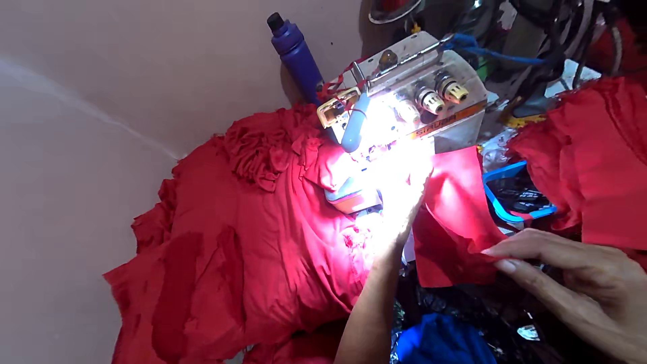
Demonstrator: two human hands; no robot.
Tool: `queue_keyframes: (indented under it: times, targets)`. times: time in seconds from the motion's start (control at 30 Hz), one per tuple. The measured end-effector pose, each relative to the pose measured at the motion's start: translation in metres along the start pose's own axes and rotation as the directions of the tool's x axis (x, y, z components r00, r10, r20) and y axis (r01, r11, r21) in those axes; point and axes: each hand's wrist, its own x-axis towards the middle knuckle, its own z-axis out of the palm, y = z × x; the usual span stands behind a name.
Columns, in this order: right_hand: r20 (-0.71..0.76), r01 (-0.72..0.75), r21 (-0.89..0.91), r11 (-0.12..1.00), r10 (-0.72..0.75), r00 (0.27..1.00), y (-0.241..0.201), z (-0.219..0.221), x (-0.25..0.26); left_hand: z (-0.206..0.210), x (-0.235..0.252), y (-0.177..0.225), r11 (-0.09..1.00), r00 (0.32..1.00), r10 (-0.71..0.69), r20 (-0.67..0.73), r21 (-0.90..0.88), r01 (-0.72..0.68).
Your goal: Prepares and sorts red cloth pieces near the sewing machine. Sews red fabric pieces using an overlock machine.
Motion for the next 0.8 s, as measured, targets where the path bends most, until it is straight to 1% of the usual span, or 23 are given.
queue_keyframes:
  times: [0.07, 0.1, 0.2, 0.27, 0.3, 0.33, 0.37, 0.43, 0.5, 0.57, 0.63, 0.8]
  targets:
    - [-0.003, -0.007, 0.011, 1.000, 0.007, 1.000, 0.002, 0.000, -0.001, 0.009, 0.003, -0.005, 0.988, 0.985, 0.146, -0.088, 0.071, -0.140]
    - [-0.005, -0.010, 0.001, 1.000, 0.010, 1.000, 0.003, 0.001, -0.001, 0.012, 0.002, -0.005, 0.982, 0.976, 0.182, -0.118, 0.065, -0.176]
    - [-0.042, 0.008, -0.064, 0.998, -0.010, 0.999, 0.005, 0.005, 0.011, 0.012, -0.006, 0.007, 0.990, 0.986, 0.133, -0.102, -0.025, -0.136]
    - [-0.101, 0.039, -0.112, 0.993, -0.050, 0.994, 0.005, 0.008, 0.028, 0.006, -0.012, 0.024, 0.981, 0.987, 0.135, -0.087, -0.131, -0.145]
    - [-0.134, 0.051, -0.118, 0.992, -0.067, 0.989, 0.003, 0.010, 0.038, 0.003, -0.013, 0.031, 0.962, 0.989, 0.128, -0.069, -0.235, -0.141]
    - [-0.168, 0.057, -0.120, 0.991, -0.077, 0.983, 0.001, 0.012, 0.048, -0.002, -0.015, 0.037, 0.922, 0.992, 0.121, -0.028, -0.368, -0.123]
    - [-0.198, 0.054, -0.113, 0.992, -0.076, 0.977, -0.001, 0.016, 0.057, -0.007, -0.018, 0.043, 0.882, 0.993, 0.118, -0.009, -0.458, -0.109]
    - [-0.235, 0.031, -0.064, 0.997, -0.045, 0.971, -0.007, 0.026, 0.069, -0.019, -0.028, 0.049, 0.831, 0.993, 0.120, -0.016, -0.545, -0.110]
    - [-0.241, -0.009, -0.020, 1.000, 0.004, 0.971, -0.014, 0.039, 0.074, -0.032, -0.039, 0.047, 0.826, 0.987, 0.153, -0.050, -0.542, -0.156]
    - [-0.209, -0.032, 0.057, 0.998, 0.043, 0.977, -0.017, 0.050, 0.074, -0.046, -0.050, 0.037, 0.823, 0.976, 0.202, -0.078, -0.527, -0.213]
    - [-0.183, -0.017, 0.096, 0.995, 0.034, 0.983, -0.014, 0.063, 0.073, -0.057, -0.059, 0.028, 0.826, 0.967, 0.235, -0.099, -0.503, -0.252]
    - [-0.133, -0.042, 0.126, 0.991, 0.059, 0.989, -0.018, 0.088, 0.070, -0.081, -0.079, 0.020, 0.873, 0.986, 0.145, -0.085, -0.457, -0.168]
